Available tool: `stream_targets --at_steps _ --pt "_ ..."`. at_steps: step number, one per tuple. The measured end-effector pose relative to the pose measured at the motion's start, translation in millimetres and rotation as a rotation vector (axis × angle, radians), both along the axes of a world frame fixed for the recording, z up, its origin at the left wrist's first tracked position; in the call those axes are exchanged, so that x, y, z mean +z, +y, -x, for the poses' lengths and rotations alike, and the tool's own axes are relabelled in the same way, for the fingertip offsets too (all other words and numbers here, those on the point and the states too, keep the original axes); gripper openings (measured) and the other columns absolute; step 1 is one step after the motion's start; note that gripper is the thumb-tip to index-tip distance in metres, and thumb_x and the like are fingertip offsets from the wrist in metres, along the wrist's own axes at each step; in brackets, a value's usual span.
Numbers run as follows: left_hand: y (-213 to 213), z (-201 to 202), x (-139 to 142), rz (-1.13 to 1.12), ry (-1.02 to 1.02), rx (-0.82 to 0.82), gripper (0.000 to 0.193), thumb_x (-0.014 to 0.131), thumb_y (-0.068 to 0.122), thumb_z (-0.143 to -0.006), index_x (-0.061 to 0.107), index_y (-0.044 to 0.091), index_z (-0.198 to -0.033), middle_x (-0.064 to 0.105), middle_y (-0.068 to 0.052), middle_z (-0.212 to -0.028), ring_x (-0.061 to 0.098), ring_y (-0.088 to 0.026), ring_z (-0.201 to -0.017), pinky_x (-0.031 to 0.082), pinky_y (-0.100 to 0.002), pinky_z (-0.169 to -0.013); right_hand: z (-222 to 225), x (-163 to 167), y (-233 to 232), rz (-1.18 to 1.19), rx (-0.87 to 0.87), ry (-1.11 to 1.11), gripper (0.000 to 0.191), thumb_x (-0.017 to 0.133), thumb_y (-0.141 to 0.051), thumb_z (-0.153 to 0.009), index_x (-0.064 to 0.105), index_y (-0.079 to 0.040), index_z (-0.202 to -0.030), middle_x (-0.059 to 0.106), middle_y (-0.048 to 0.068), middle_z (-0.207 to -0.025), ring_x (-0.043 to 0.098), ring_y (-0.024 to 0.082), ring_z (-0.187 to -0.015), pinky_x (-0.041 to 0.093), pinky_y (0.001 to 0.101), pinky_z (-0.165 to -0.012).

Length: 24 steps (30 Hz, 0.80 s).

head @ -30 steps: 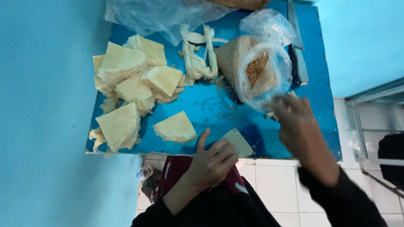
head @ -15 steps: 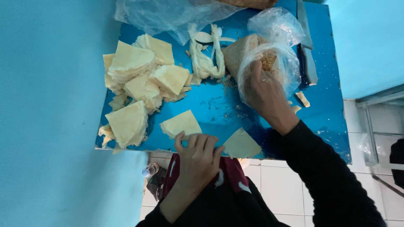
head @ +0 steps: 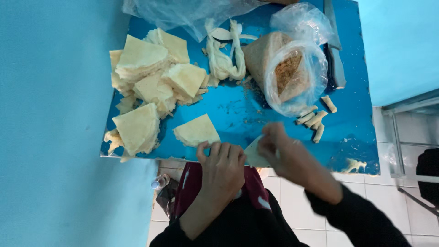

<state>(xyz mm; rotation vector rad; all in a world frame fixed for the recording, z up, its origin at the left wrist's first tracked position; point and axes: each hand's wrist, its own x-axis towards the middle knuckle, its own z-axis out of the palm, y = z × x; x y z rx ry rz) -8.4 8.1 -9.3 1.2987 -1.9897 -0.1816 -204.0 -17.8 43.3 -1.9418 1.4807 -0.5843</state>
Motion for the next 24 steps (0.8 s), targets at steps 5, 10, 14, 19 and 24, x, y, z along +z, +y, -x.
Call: stream_targets --at_steps 5,10,14,19,24 --pt "1 2 1 0.010 -0.034 0.028 0.009 0.070 0.016 -0.092 0.062 0.012 -0.091 0.057 -0.005 -0.088 0.058 -0.026 -0.097 0.032 -0.054 -0.105 -3 -21 25 0.322 0.143 0.178 0.040 0.066 0.002 -0.087 0.047 0.001 -0.123 0.071 0.020 -0.099 0.072 0.038 -0.093 0.058 0.0409 -0.071" --pt "3 2 2 -0.011 -0.046 0.020 0.009 0.070 0.014 -0.091 0.061 0.010 -0.090 0.057 -0.007 -0.087 0.058 -0.028 -0.095 0.035 -0.052 -0.100 8 -19 43 0.358 0.141 0.410 0.061 0.060 0.014 -0.078 0.046 0.004 -0.137 0.070 0.022 -0.102 0.071 0.037 -0.090 0.058 0.0418 -0.070" --pt "2 3 3 -0.021 -0.014 -0.025 0.012 0.070 0.013 -0.092 0.060 0.007 -0.091 0.059 -0.008 -0.090 0.059 -0.028 -0.094 0.040 -0.046 -0.090 11 -17 41 0.485 0.143 0.396 0.065 0.060 0.013 -0.072 0.046 0.002 -0.134 0.071 0.023 -0.109 0.070 0.037 -0.091 0.057 0.0415 -0.071" --pt "5 7 3 -0.086 0.103 -0.089 0.011 0.068 0.010 -0.095 0.059 0.005 -0.096 0.062 -0.010 -0.088 0.061 -0.029 -0.085 0.046 -0.042 -0.076 11 -5 46 0.353 -0.051 0.402 0.057 0.067 0.009 -0.082 0.048 0.000 -0.135 0.071 0.019 -0.101 0.071 0.035 -0.091 0.057 0.0414 -0.069" --pt "11 11 3 -0.239 0.281 -0.158 0.009 0.065 0.005 -0.097 0.060 0.003 -0.105 0.066 -0.012 -0.092 0.067 -0.031 -0.087 0.054 -0.043 -0.075 3 -6 48 0.296 -0.110 0.398 0.052 0.065 0.008 -0.084 0.047 0.003 -0.132 0.069 0.015 -0.094 0.070 0.033 -0.091 0.056 0.0426 -0.072"
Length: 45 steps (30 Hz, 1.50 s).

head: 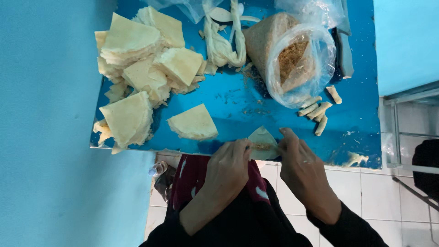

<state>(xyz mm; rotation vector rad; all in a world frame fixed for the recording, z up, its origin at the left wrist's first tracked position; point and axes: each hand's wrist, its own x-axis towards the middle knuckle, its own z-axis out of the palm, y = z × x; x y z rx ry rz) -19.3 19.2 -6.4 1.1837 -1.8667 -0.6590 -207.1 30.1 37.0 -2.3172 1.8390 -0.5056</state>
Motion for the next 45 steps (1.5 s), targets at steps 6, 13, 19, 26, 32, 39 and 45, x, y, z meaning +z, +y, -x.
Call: stream_targets --at_steps 6,13,19,26,32,39,45 --pt "6 -1 -2 -0.023 0.062 -0.074 0.029 0.060 -0.003 -0.093 0.062 0.002 -0.121 0.071 -0.016 -0.116 0.069 -0.035 -0.107 0.056 -0.044 -0.088 5 7 -2 -0.097 0.057 -0.056 0.057 0.060 0.008 -0.085 0.040 0.002 -0.137 0.066 0.018 -0.095 0.067 0.037 -0.088 0.053 0.0461 -0.075" --pt "5 -5 -6 0.015 -0.022 -0.188 0.042 0.060 -0.008 -0.084 0.064 0.000 -0.125 0.065 -0.017 -0.130 0.062 -0.035 -0.119 0.054 -0.044 -0.098 9 14 -2 -0.194 0.039 -0.255 0.061 0.053 0.013 -0.087 0.032 -0.001 -0.142 0.063 0.022 -0.110 0.070 0.034 -0.096 0.059 0.0413 -0.076" --pt "0 -6 -8 0.079 -0.081 -0.234 0.045 0.062 -0.006 -0.081 0.063 -0.003 -0.126 0.063 -0.016 -0.128 0.060 -0.034 -0.116 0.052 -0.042 -0.098 9 5 -6 -0.170 0.078 -0.153 0.067 0.058 0.014 -0.084 0.039 -0.007 -0.144 0.069 0.017 -0.107 0.069 0.037 -0.101 0.056 0.0457 -0.084" --pt "-3 -9 -8 0.078 -0.099 -0.241 0.039 0.063 -0.005 -0.084 0.066 -0.001 -0.122 0.065 -0.014 -0.126 0.062 -0.032 -0.112 0.053 -0.042 -0.094 8 7 -9 -0.122 0.083 -0.122 0.072 0.060 0.013 -0.082 0.037 -0.007 -0.147 0.071 0.013 -0.103 0.069 0.036 -0.102 0.055 0.0472 -0.084" --pt "-9 -10 -14 0.174 -0.104 -0.228 0.028 0.067 0.001 -0.085 0.069 0.001 -0.114 0.067 -0.010 -0.122 0.064 -0.028 -0.108 0.055 -0.039 -0.089 2 6 -14 -0.126 0.178 -0.198 0.073 0.058 0.018 -0.083 0.037 -0.009 -0.147 0.068 0.021 -0.115 0.068 0.037 -0.111 0.058 0.0443 -0.085" --pt "-12 -8 -19 0.257 -0.171 -0.201 0.022 0.070 0.005 -0.087 0.069 0.002 -0.110 0.069 -0.009 -0.117 0.065 -0.024 -0.101 0.055 -0.035 -0.084 8 3 -11 -0.145 0.209 -0.214 0.071 0.060 0.014 -0.084 0.034 -0.008 -0.146 0.068 0.020 -0.122 0.068 0.036 -0.108 0.055 0.0445 -0.086" --pt "-11 -8 -19 0.294 -0.193 -0.193 0.024 0.071 0.005 -0.087 0.069 0.001 -0.111 0.070 -0.009 -0.115 0.066 -0.023 -0.100 0.055 -0.035 -0.083 16 7 -10 -0.151 0.241 -0.179 0.070 0.060 0.012 -0.085 0.035 -0.009 -0.148 0.072 0.011 -0.116 0.064 0.036 -0.105 0.050 0.0470 -0.090"
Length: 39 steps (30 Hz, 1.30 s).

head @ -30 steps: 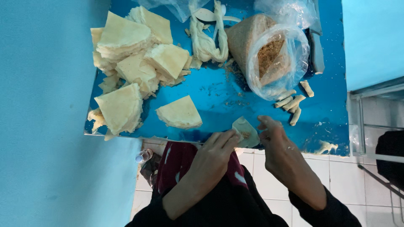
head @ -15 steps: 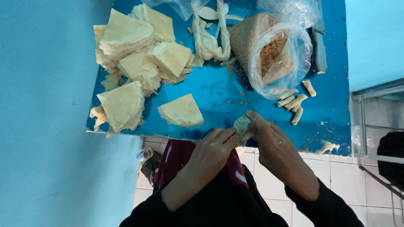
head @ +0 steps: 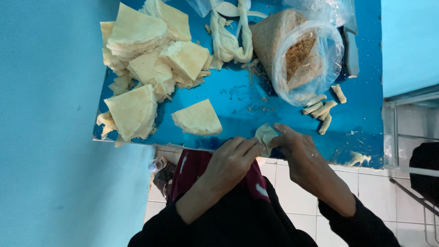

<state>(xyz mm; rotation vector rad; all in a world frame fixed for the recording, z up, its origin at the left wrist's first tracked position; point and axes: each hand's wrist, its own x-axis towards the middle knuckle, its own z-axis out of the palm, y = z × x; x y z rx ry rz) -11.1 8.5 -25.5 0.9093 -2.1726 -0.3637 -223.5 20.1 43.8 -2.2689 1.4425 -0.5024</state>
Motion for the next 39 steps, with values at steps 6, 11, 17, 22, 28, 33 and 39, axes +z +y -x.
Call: stream_targets --at_steps 6,11,17,22,28,33,39 --pt "0 0 0 0.025 -0.019 0.010 0.026 0.071 0.005 -0.089 0.069 0.000 -0.113 0.070 -0.010 -0.116 0.066 -0.023 -0.100 0.055 -0.034 -0.083 -3 -2 3 -0.117 -0.133 -0.133 0.070 0.062 0.006 -0.090 0.034 -0.009 -0.153 0.065 0.016 -0.121 0.066 0.033 -0.112 0.054 0.0431 -0.092" --pt "1 -1 0 0.031 -0.014 0.005 0.026 0.070 0.004 -0.088 0.070 -0.001 -0.114 0.071 -0.011 -0.118 0.066 -0.023 -0.101 0.055 -0.034 -0.083 -2 -4 3 -0.112 -0.088 -0.054 0.075 0.062 0.009 -0.087 0.035 -0.011 -0.154 0.068 0.016 -0.120 0.063 0.036 -0.113 0.051 0.0471 -0.095" --pt "0 0 -2 0.054 -0.008 0.010 0.028 0.070 0.004 -0.088 0.070 -0.001 -0.115 0.071 -0.012 -0.117 0.066 -0.024 -0.100 0.055 -0.035 -0.083 1 -3 9 -0.103 -0.088 -0.110 0.074 0.063 0.007 -0.087 0.033 -0.006 -0.154 0.070 0.016 -0.121 0.069 0.034 -0.113 0.056 0.0443 -0.090" --pt "-2 3 -1 0.090 0.000 0.017 0.026 0.070 0.005 -0.088 0.069 -0.002 -0.114 0.069 -0.010 -0.106 0.065 -0.024 -0.097 0.055 -0.037 -0.083 -9 -11 15 0.059 -0.039 -0.068 0.080 0.076 -0.008 -0.083 0.033 -0.002 -0.150 0.072 0.017 -0.113 0.071 0.034 -0.105 0.057 0.0430 -0.084" --pt "-19 15 6 -0.026 -0.014 0.097 0.012 0.066 0.007 -0.082 0.067 0.007 -0.095 0.063 -0.009 -0.088 0.064 -0.029 -0.090 0.053 -0.043 -0.078 -11 -5 -21 -0.105 -0.028 -0.051 0.074 0.070 -0.001 -0.088 0.035 -0.008 -0.153 0.077 0.013 -0.102 0.076 0.031 -0.096 0.058 0.0405 -0.075" --pt "-18 19 13 -0.085 -0.063 0.080 0.014 0.065 0.006 -0.086 0.067 0.002 -0.099 0.065 -0.010 -0.094 0.064 -0.028 -0.091 0.055 -0.039 -0.076 -10 -2 -39 -0.302 -0.045 -0.124 0.077 0.070 0.001 -0.086 0.033 -0.011 -0.151 0.075 0.014 -0.095 0.077 0.031 -0.087 0.058 0.0396 -0.070" --pt "4 4 15 0.195 -0.155 0.021 0.030 0.064 0.006 -0.082 0.066 -0.006 -0.109 0.064 -0.014 -0.106 0.063 -0.025 -0.100 0.055 -0.033 -0.084 -11 -32 7 0.287 0.016 -0.041 0.064 0.066 0.010 -0.081 0.039 -0.002 -0.138 0.072 0.018 -0.111 0.072 0.035 -0.101 0.059 0.0403 -0.078"
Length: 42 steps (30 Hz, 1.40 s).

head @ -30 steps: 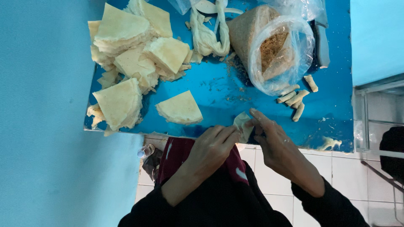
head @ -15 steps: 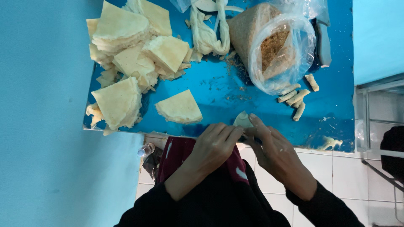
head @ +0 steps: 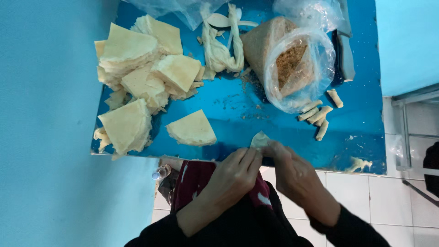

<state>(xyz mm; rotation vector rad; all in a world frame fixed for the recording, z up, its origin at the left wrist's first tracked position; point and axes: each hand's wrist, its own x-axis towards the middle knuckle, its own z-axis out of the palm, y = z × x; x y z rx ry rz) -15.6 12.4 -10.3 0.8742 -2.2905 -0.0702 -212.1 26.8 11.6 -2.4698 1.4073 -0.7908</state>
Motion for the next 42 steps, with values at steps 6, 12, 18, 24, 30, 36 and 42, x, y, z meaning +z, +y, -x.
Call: stream_targets --at_steps 6,12,18,24,30,36,42 --pt "-15 -3 -8 -0.106 -0.005 -0.080 0.019 0.067 0.007 -0.086 0.067 -0.002 -0.103 0.061 -0.012 -0.099 0.061 -0.027 -0.096 0.053 -0.037 -0.082 1 -12 8 0.065 -0.027 0.056 0.058 0.068 0.010 -0.083 0.045 0.003 -0.135 0.071 0.019 -0.106 0.071 0.034 -0.094 0.058 0.0410 -0.077" --pt "-47 8 -12 -0.465 0.132 -0.056 0.005 0.068 0.010 -0.085 0.068 0.012 -0.090 0.067 -0.011 -0.091 0.067 -0.034 -0.090 0.055 -0.046 -0.078 7 12 -31 -0.521 -0.183 -0.223 0.065 0.070 0.002 -0.085 0.042 -0.010 -0.142 0.073 0.013 -0.093 0.075 0.030 -0.087 0.059 0.0377 -0.073" --pt "-63 5 -4 -0.545 0.106 -0.026 0.020 0.071 0.017 -0.088 0.063 0.004 -0.100 0.066 -0.013 -0.078 0.069 -0.038 -0.076 0.052 -0.050 -0.063 8 6 -26 -0.377 -0.129 -0.144 0.066 0.063 0.007 -0.087 0.035 -0.007 -0.146 0.073 0.013 -0.098 0.074 0.031 -0.095 0.057 0.0400 -0.077" --pt "-20 0 3 0.010 -0.093 0.000 0.017 0.064 0.009 -0.085 0.063 0.001 -0.099 0.064 -0.011 -0.094 0.062 -0.024 -0.089 0.055 -0.032 -0.076 0 -13 -3 0.034 -0.055 0.037 0.059 0.065 0.010 -0.086 0.041 0.003 -0.140 0.071 0.019 -0.104 0.069 0.036 -0.095 0.056 0.0428 -0.077" --pt "-25 -2 5 0.022 -0.218 -0.005 0.011 0.066 0.010 -0.081 0.063 0.003 -0.090 0.056 -0.008 -0.084 0.057 -0.022 -0.085 0.051 -0.032 -0.074 7 -6 -13 -0.072 -0.055 -0.033 0.066 0.060 0.014 -0.076 0.041 0.001 -0.138 0.070 0.019 -0.104 0.069 0.039 -0.097 0.057 0.0425 -0.079" --pt "3 -10 16 0.037 -0.329 0.015 0.021 0.066 0.011 -0.083 0.067 -0.002 -0.100 0.059 -0.008 -0.089 0.057 -0.021 -0.087 0.049 -0.031 -0.074 13 -7 6 -0.136 -0.046 -0.092 0.059 0.067 0.010 -0.086 0.043 0.001 -0.139 0.070 0.015 -0.099 0.071 0.033 -0.088 0.056 0.0399 -0.072" --pt "28 -6 22 0.081 -0.561 0.153 0.048 0.059 0.029 -0.093 0.067 -0.008 -0.123 0.063 -0.019 -0.131 0.052 -0.031 -0.126 0.040 -0.047 -0.111 -1 11 36 0.009 -0.082 0.218 0.069 0.066 0.008 -0.072 0.045 0.002 -0.137 0.063 0.022 -0.131 0.061 0.037 -0.121 0.049 0.0456 -0.101"
